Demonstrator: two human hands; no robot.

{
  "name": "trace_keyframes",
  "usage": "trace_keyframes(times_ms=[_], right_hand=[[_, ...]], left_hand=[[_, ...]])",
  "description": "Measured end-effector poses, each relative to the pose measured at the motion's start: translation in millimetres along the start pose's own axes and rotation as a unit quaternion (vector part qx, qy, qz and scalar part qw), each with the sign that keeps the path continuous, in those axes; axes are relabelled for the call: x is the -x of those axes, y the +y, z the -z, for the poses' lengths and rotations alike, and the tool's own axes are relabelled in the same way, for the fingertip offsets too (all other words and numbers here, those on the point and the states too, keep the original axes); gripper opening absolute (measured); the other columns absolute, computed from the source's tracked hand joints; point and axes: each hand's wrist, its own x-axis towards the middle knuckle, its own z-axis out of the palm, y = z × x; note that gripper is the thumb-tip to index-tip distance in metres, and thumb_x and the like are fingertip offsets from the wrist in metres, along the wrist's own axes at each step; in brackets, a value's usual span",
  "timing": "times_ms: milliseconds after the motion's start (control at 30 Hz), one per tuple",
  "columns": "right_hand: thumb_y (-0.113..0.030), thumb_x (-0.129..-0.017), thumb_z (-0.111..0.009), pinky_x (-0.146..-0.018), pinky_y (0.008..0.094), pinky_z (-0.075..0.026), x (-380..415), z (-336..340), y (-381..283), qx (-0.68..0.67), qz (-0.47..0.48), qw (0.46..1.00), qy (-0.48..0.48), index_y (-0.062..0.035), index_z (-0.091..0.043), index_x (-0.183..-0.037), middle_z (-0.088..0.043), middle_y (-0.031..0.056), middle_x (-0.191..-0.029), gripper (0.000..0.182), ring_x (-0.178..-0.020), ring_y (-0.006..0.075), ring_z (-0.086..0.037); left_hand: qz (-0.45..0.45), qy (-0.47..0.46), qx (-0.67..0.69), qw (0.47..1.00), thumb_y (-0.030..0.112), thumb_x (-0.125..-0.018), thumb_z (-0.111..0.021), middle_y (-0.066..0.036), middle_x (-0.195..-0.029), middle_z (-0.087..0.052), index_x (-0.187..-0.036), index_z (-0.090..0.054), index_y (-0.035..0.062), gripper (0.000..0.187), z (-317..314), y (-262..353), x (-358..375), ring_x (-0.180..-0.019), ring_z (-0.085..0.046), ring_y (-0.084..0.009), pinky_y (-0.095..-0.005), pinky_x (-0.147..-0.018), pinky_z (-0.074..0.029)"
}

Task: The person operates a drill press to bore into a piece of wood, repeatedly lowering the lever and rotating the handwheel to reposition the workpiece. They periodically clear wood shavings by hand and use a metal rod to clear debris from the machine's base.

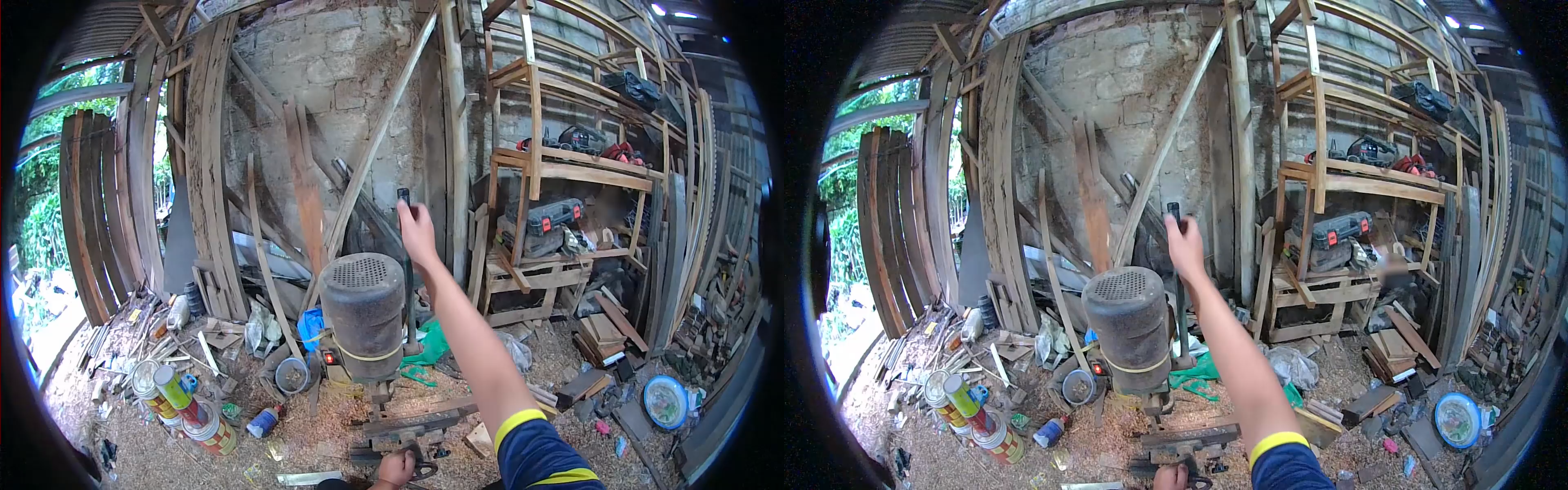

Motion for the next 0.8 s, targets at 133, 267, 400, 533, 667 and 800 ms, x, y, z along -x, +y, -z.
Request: trace_keyframes(times_ms=[133, 267, 400, 533, 667, 800], right_hand=[[-0.042, -0.097, -0.063, -0.052, 0.0398, -0.047, -62.6, -18.8, -32.5, -0.111, -0.267, 0.946, -0.146, -0.0032, -0.061, -0.082, -0.058, 0.0078, -0.067, 0.042, -0.055, 0.0209, -0.057], [-0.028, -0.093, -0.061, -0.036, 0.0427, -0.035, -74.4, -22.1, -16.2, -0.1, -0.241, 0.953, -0.154, -0.0085, -0.053, -0.062, -0.048, 0.0068, -0.053, 0.037, -0.038, 0.022, -0.046], [-0.029, -0.094, -0.057, -0.036, 0.0389, -0.025, -55.1, -22.3, -43.0, -0.08, -0.252, 0.958, -0.111, -0.0145, -0.045, -0.062, -0.042, 0.0026, -0.052, 0.037, -0.038, 0.0188, -0.036], [-0.025, -0.091, -0.061, -0.036, 0.0391, -0.029, -17.5, -3.2, -81.5, -0.08, -0.148, 0.983, -0.068, -0.0088, -0.055, -0.066, -0.046, 0.005, -0.053, 0.031, -0.038, 0.0202, -0.042], [-0.03, -0.098, -0.058, -0.041, 0.0328, -0.03, 32.7, 20.2, -114.5, -0.098, -0.064, 0.988, -0.101, -0.0074, -0.054, -0.07, -0.046, 0.0036, -0.055, 0.036, -0.042, 0.0151, -0.04], [-0.036, -0.102, -0.048, -0.045, 0.0352, -0.033, 20.1, 26.6, -116.7, -0.153, -0.152, 0.962, -0.167, -0.0157, -0.045, -0.067, -0.038, 0.001, -0.051, 0.041, -0.042, 0.0169, -0.037]], left_hand=[[-0.035, 0.015, 0.018, 0.999, 0.026, -0.105, -0.048, -0.027, -0.088, -0.068, -0.102, -0.07, 0.0004, 0.034, -20.1, -22.9, 0.5, -0.079, -0.064, -0.0484, -0.0563, -0.07, -0.052], [-0.003, -0.019, 0.091, 0.996, 0.029, -0.102, -0.046, -0.017, -0.065, -0.066, -0.073, -0.065, 0.0037, 0.043, 11.1, 11.4, -4.5, -0.068, -0.068, -0.0418, -0.0512, -0.068, -0.056], [0.005, 0.004, 0.018, 1.0, 0.033, -0.104, -0.045, -0.021, -0.071, -0.068, -0.078, -0.069, 0.0039, 0.046, -1.2, -0.5, -1.9, -0.072, -0.069, -0.0434, -0.0528, -0.07, -0.056], [-0.013, 0.012, 0.025, 1.0, 0.033, -0.102, -0.049, -0.027, -0.078, -0.068, -0.088, -0.067, 0.0026, 0.039, -17.1, -23.6, -3.3, -0.075, -0.067, -0.048, -0.0555, -0.069, -0.054], [-0.026, 0.034, 0.035, 0.998, 0.028, -0.101, -0.05, -0.027, -0.077, -0.066, -0.084, -0.066, 0.001, 0.036, -10.4, -12.1, -5.9, -0.073, -0.066, -0.0479, -0.0556, -0.067, -0.052], [-0.059, 0.053, 0.056, 0.995, 0.023, -0.101, -0.05, -0.025, -0.076, -0.066, -0.077, -0.066, 0.0005, 0.037, -10.7, -10.8, -7.9, -0.072, -0.065, -0.0471, -0.0544, -0.068, -0.052]])
